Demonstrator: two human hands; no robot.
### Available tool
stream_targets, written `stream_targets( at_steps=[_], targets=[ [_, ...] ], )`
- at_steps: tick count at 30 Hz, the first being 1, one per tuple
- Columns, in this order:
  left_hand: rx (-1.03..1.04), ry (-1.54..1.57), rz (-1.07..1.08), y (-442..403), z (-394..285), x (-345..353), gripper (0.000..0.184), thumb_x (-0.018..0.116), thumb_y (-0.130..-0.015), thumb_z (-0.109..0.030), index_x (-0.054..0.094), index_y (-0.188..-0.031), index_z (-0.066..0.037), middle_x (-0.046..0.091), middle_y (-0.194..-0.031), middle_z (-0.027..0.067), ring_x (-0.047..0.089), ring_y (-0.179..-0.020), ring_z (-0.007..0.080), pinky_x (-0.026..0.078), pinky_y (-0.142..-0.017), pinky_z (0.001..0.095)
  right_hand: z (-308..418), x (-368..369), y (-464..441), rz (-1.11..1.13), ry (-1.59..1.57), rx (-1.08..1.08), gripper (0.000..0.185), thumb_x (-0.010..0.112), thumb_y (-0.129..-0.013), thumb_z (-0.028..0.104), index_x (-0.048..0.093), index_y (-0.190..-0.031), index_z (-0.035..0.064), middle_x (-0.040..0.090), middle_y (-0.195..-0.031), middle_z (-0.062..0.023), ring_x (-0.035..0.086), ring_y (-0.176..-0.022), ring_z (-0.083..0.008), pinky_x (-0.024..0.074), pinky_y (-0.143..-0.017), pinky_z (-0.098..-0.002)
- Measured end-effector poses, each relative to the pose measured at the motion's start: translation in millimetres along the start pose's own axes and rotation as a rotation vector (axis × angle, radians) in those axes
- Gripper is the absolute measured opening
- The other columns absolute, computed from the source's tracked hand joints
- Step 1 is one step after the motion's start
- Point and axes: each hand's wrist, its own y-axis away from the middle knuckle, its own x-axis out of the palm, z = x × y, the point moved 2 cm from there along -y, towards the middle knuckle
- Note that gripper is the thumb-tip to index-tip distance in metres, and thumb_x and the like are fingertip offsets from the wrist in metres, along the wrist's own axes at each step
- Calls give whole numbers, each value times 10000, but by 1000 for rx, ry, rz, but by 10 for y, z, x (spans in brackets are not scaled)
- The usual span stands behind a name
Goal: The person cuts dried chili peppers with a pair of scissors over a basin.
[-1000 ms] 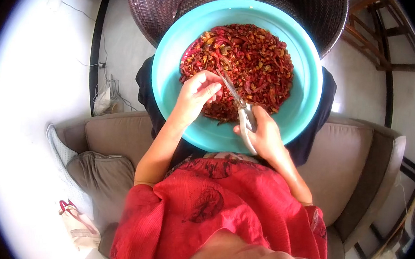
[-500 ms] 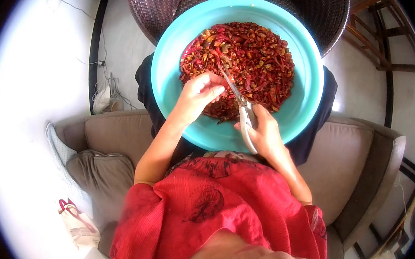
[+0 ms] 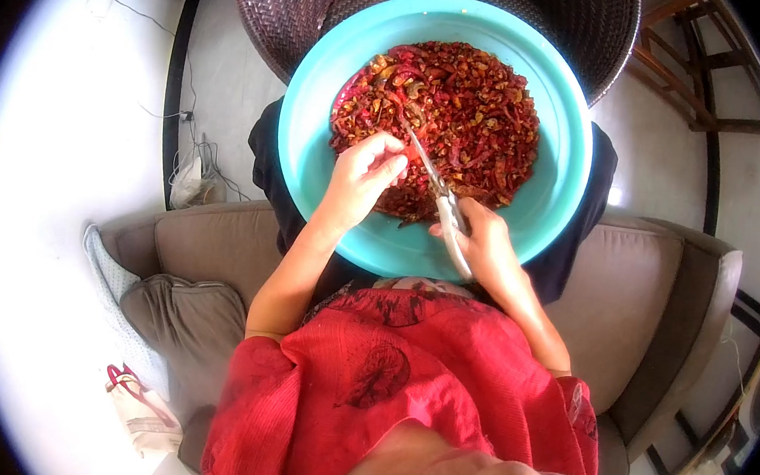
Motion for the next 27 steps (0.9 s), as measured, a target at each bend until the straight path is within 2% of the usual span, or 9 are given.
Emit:
stream_targets(
  at_steps=[3,5,6,9,11,15,20,23,27],
  targets=[
    [-2,2,-11,-6,0,-1,102,576,-988,-127,617,-1049,-55,624,-880,-9,566,-784,60,458,-698,214,-27,-2,2,40,-32,36,470,798,-791,372,605,-952,-25,641,-850,-233,659,-783,-389,506,-704,-451],
    [-5,13,-25,-11,-15,9,111,577,-989,-134,618,-1054,-55,624,-882,-11,564,-781,59,457,-694,215,17,-21,26,0,-5,22,454,806,-780,349,580,-957,-2,604,-792,-153,595,-727,-271,472,-680,-406],
    [-2,38,-51,-10,-42,17,120,578,-991,-142,621,-1059,-54,624,-881,-13,564,-781,58,455,-694,213,12,-18,30,0,-4,21,454,806,-780,349,580,-957,-2,604,-792,-153,595,-727,-271,472,-680,-406],
    [18,87,-48,-13,-31,4,134,580,-991,-145,625,-1077,-52,625,-891,-16,563,-785,57,456,-700,212,13,-21,31,-11,-2,1,503,802,-768,367,556,-1015,4,606,-874,-162,595,-811,-283,472,-740,-414],
    [35,111,-19,-21,2,8,140,582,-990,-139,626,-1089,-51,626,-902,-17,564,-790,56,459,-705,212,61,-43,19,67,40,48,656,803,-754,444,562,-1156,-15,627,-1076,-219,625,-1018,-364,491,-876,-443],
    [51,56,-1,-28,15,43,149,582,-986,-111,623,-1111,-42,629,-941,-12,566,-805,59,470,-720,217,63,-20,13,51,34,42,633,802,-751,447,566,-1113,-15,623,-1067,-228,622,-1021,-371,487,-858,-453],
    [20,76,-26,-34,6,65,71,582,-984,-65,597,-1033,-15,597,-873,-1,553,-754,63,475,-680,226,93,7,20,18,17,17,469,779,-806,371,570,-960,-18,641,-901,-234,658,-840,-388,497,-722,-473],
    [23,33,-37,-30,0,56,77,571,-989,-75,597,-1030,-14,598,-842,-1,557,-748,67,478,-683,231,70,26,14,-17,69,-52,418,764,-832,336,578,-941,-23,644,-839,-230,664,-782,-403,509,-692,-469],
    [0,23,-51,-24,-24,36,78,565,-991,-83,594,-1016,-14,601,-818,2,557,-739,69,477,-681,233,65,29,8,27,39,-5,413,759,-840,338,582,-939,-22,650,-865,-242,672,-823,-410,518,-711,-466]
  ],
)
